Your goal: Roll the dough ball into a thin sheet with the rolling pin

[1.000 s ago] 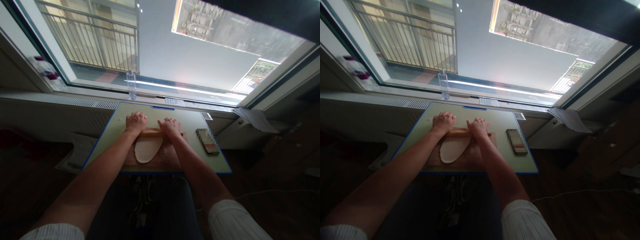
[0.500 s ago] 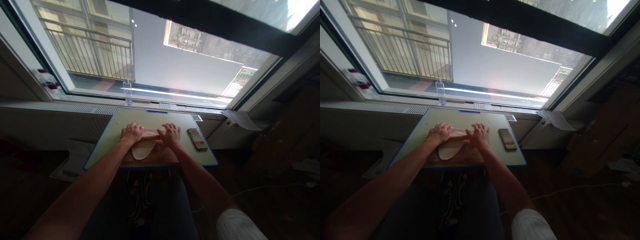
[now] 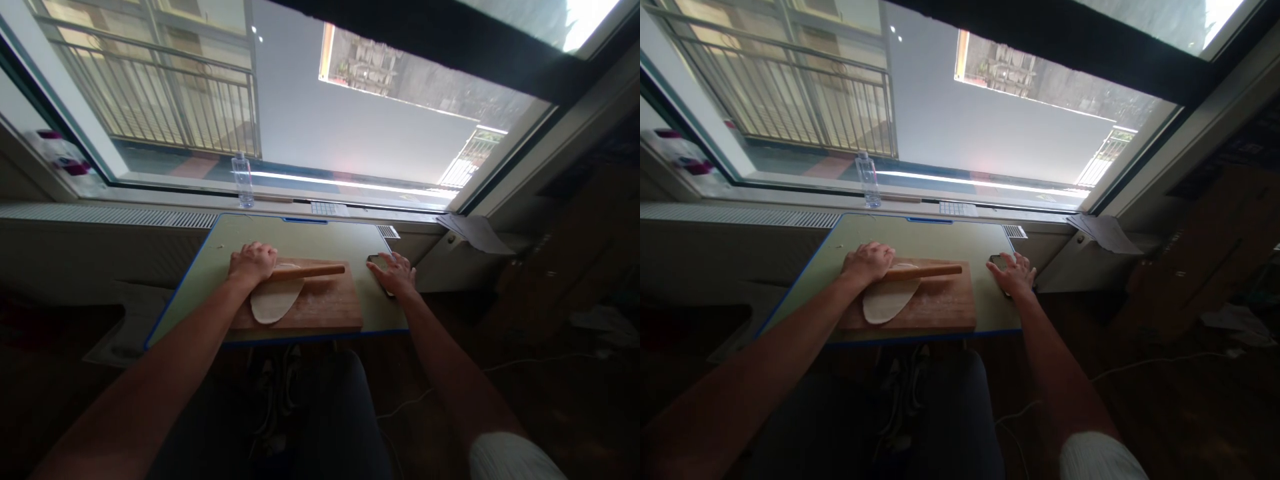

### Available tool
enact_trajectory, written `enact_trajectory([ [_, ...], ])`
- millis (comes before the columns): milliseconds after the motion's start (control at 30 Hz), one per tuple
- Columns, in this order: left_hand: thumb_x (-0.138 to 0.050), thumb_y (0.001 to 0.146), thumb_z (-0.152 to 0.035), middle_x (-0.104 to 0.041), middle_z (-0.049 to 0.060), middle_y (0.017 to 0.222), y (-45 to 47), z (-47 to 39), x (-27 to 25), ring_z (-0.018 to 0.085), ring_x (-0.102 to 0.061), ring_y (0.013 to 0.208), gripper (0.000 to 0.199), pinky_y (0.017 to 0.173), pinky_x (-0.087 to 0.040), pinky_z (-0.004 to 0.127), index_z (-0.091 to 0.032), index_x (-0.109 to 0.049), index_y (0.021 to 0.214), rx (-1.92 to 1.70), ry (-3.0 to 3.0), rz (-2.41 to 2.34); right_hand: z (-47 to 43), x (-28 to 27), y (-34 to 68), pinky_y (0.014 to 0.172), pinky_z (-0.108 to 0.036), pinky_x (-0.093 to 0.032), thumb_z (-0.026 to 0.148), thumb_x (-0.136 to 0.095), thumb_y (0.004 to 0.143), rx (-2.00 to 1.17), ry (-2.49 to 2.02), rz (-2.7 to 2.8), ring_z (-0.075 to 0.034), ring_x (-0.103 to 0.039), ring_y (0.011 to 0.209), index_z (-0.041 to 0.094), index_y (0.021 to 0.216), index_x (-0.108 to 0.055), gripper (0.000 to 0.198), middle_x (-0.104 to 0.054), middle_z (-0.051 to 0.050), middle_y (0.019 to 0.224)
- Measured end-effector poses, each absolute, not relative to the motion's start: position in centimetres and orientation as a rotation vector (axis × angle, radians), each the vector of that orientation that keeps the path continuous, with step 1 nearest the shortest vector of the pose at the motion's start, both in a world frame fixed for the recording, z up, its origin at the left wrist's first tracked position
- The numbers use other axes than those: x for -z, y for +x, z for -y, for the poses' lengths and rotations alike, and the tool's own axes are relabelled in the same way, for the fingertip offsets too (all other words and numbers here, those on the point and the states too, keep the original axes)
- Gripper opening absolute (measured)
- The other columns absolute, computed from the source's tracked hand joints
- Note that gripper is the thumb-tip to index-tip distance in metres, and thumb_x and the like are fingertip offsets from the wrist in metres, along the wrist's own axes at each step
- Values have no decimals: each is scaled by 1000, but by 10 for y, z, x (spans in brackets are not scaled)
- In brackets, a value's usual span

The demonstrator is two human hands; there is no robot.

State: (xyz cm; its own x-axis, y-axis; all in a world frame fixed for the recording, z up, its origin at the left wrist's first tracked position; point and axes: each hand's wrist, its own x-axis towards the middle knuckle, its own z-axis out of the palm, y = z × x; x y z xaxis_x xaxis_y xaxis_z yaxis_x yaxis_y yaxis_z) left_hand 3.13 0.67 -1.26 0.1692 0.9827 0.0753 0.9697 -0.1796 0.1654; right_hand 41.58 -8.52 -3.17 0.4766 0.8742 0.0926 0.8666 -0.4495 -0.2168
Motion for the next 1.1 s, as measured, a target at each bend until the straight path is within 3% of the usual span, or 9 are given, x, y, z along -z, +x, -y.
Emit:
enact_trajectory([
  [367, -31, 106, -44, -72, 15, 135, 31, -6, 13, 35, -64, 125, 53, 104, -52, 55, -24, -78, 118, -273, 2371, -1953, 76, 37, 421, 127, -71, -20, 83, -50, 98, -15, -2533, 1621, -37, -29, 159, 42, 154, -59, 70, -39, -6, 173],
  [700, -30, 107, -45, -72, 16, 134, 32, 15, 12, 36, -65, 122, 54, 103, -52, 56, -22, -77, 121, -325, 2396, -1946, 102, 44, 431, 127, -63, -26, 72, -58, 98, 17, -2436, 1482, -34, -36, 155, 28, 155, -57, 73, -48, -10, 167],
  [933, -35, 108, -45, -63, 13, 153, 32, 51, 27, 35, -55, 137, 50, 119, -36, 62, -26, -67, 140, -524, 2462, -1949, 118, 48, 434, 127, -62, -26, 74, -55, 99, 15, -2487, 1472, -34, -35, 155, 29, 155, -56, 72, -45, -9, 169],
  [1100, -33, 108, -44, -60, 12, 157, 33, 51, 29, 35, -51, 142, 51, 122, -30, 64, -27, -66, 143, -489, 2430, -1951, 106, 42, 433, 128, -63, -25, 77, -51, 99, -39, -2509, 1481, -34, -33, 157, 31, 157, -55, 74, -42, -8, 171],
])
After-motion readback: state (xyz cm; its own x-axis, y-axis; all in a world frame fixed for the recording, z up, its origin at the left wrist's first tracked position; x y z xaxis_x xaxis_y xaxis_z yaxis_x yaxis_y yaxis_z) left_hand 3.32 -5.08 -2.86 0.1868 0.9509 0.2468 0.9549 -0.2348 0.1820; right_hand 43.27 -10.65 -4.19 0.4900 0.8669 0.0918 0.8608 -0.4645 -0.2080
